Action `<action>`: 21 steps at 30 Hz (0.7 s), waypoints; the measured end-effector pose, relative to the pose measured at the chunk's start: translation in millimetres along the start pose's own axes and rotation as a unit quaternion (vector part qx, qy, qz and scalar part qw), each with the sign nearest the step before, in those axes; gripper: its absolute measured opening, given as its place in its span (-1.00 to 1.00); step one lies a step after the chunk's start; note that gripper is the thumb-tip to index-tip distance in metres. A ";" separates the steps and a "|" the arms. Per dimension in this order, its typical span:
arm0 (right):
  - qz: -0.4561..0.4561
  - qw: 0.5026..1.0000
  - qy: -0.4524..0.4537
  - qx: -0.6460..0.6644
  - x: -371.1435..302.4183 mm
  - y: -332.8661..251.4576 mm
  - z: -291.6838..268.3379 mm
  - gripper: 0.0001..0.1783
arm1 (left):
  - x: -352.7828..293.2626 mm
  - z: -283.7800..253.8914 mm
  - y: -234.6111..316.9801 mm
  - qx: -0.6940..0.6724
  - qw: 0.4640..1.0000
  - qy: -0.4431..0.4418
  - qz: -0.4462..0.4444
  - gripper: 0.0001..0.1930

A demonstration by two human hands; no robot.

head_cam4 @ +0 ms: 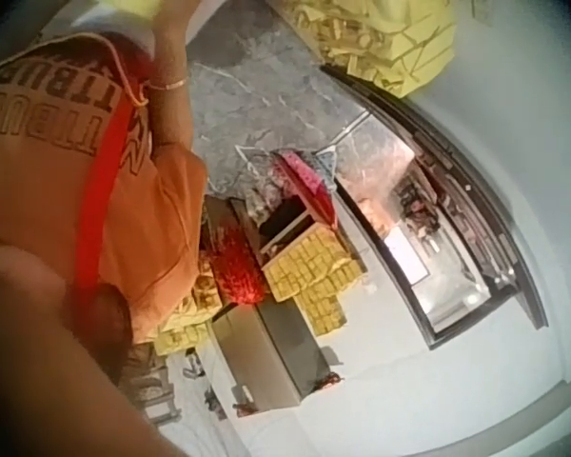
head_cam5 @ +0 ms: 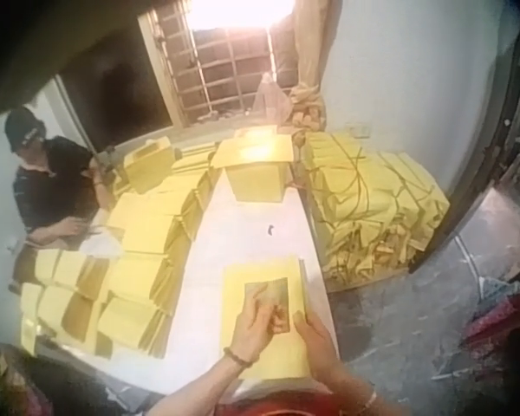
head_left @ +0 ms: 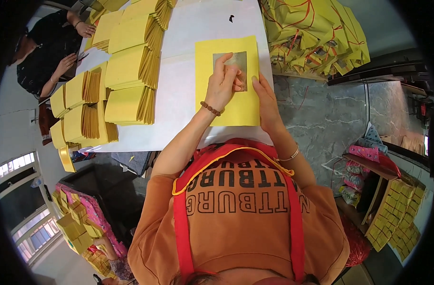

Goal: Fold yellow joss paper with foil centers into specific ritual shapes.

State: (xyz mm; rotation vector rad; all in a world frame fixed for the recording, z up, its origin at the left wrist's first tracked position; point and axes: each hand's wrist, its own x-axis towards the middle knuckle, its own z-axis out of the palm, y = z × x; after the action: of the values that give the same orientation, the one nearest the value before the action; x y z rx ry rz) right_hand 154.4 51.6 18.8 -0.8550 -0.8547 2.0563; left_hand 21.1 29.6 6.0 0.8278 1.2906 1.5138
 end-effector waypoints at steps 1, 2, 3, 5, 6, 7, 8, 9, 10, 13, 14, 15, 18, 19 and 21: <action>0.008 0.999 -0.023 -0.021 2.0 -1.2 -2.5 -0.44 | 0.3 -0.8 0.3 0.000 1.000 0.000 0.001 -0.59; 0.017 0.998 -0.046 -0.042 3.9 -1.8 -4.4 -0.47 | 0.2 -1.1 1.5 -0.004 1.000 -0.008 -0.010 -0.60; 0.017 0.998 -0.047 -0.043 5.1 -0.9 -5.9 -0.47 | -0.4 -1.3 2.7 -0.008 1.000 -0.015 -0.021 -0.60; -0.029 0.991 -0.042 -0.124 7.6 2.5 -8.9 -0.51 | 0.1 -2.8 1.2 -0.024 0.999 -0.011 -0.020 -0.62; -0.029 0.991 -0.044 -0.125 9.2 4.4 -10.3 -0.51 | -0.3 -3.4 1.2 -0.039 0.999 -0.009 -0.020 -0.63; -0.036 0.991 -0.032 -0.126 10.9 6.0 -11.6 -0.53 | -1.2 -4.4 2.4 -0.039 0.999 -0.008 -0.019 -0.63; -0.043 0.991 -0.021 -0.127 11.4 6.4 -12.1 -0.54 | -2.2 -5.9 4.9 -0.056 0.998 -0.006 -0.019 -0.66; -0.042 0.991 -0.025 -0.128 11.1 4.4 -11.4 -0.54 | -2.5 -8.2 7.5 -0.074 0.997 -0.002 -0.018 -0.69; -0.039 0.992 -0.037 -0.114 9.3 0.3 -9.7 -0.53 | -2.2 -11.7 10.0 -0.075 0.997 0.001 -0.016 -0.69; -0.077 0.987 -0.060 -0.130 -0.9 -19.8 -0.9 -0.53 | -2.5 -22.7 31.2 -0.028 0.990 0.078 0.118 -0.70; -0.118 0.978 -0.068 -0.159 -3.8 -29.7 2.6 -0.54 | 2.1 -33.1 43.0 0.208 0.941 0.104 0.246 -0.56; -0.119 0.977 -0.069 -0.161 -4.8 -42.1 4.4 -0.54 | 5.9 -40.2 60.5 0.320 0.880 0.105 0.336 -0.40; -0.209 0.874 -0.152 -0.412 -10.9 -87.2 15.9 -0.57 | 20.8 -50.3 95.9 0.335 0.849 0.057 0.405 -0.29; -0.225 0.818 -0.200 -0.490 -13.4 -105.8 26.7 -0.57 | 21.5 -57.5 103.6 0.336 0.849 0.061 0.403 -0.29; -0.239 0.754 -0.244 -0.562 -14.1 -123.5 35.7 -0.57 | 21.9 -71.2 115.0 0.214 0.956 -0.103 0.173 -0.37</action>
State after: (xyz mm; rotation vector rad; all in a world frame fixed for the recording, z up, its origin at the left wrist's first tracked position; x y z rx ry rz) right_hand 179.3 92.3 138.9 -0.5120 -2.4314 1.1440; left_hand -77.7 27.2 100.9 1.5183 1.3858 1.3766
